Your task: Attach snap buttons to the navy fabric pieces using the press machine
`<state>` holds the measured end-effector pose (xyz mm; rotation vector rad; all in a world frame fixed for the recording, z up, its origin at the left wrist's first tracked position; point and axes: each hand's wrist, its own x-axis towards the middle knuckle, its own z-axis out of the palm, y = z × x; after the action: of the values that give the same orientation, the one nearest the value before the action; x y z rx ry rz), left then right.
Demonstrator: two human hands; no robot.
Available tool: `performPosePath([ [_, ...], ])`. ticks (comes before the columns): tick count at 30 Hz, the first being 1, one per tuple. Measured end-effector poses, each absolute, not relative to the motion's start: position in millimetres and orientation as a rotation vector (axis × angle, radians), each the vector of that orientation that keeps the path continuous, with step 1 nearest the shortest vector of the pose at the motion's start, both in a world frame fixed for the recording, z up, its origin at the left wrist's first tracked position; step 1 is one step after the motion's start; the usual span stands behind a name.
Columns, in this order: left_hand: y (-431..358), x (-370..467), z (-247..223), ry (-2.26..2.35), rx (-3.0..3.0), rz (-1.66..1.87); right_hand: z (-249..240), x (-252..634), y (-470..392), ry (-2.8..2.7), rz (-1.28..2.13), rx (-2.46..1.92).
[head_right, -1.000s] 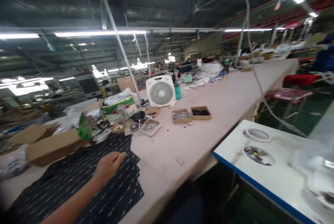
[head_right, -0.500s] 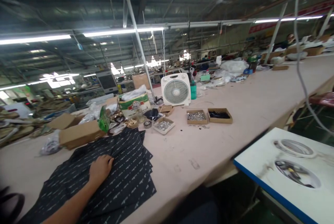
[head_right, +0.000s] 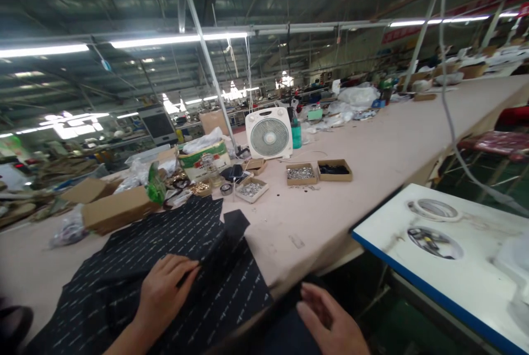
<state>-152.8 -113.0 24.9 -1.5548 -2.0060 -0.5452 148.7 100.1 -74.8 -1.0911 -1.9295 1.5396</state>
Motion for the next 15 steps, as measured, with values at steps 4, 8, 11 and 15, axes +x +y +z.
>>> performPosePath([
  [4, -101.4, -93.9, 28.5, -1.776, -1.808, -0.655, 0.0, 99.0, 88.0, -1.996, 1.184, -0.782],
  [8, -93.9, -67.2, 21.6, -1.665, -1.992, -0.648, 22.7, 95.7, 93.8, -2.135, 0.684, -0.672],
  [11, -87.4, -54.5, 17.4, -1.557, -2.093, -0.64, 16.2, 107.5, 100.4, -2.444, 0.842, -0.723],
  [15, -76.2, -38.9, 15.8, -1.421, -2.149, -0.628, -14.5, 121.4, 99.4, -2.717, 1.397, -0.677],
])
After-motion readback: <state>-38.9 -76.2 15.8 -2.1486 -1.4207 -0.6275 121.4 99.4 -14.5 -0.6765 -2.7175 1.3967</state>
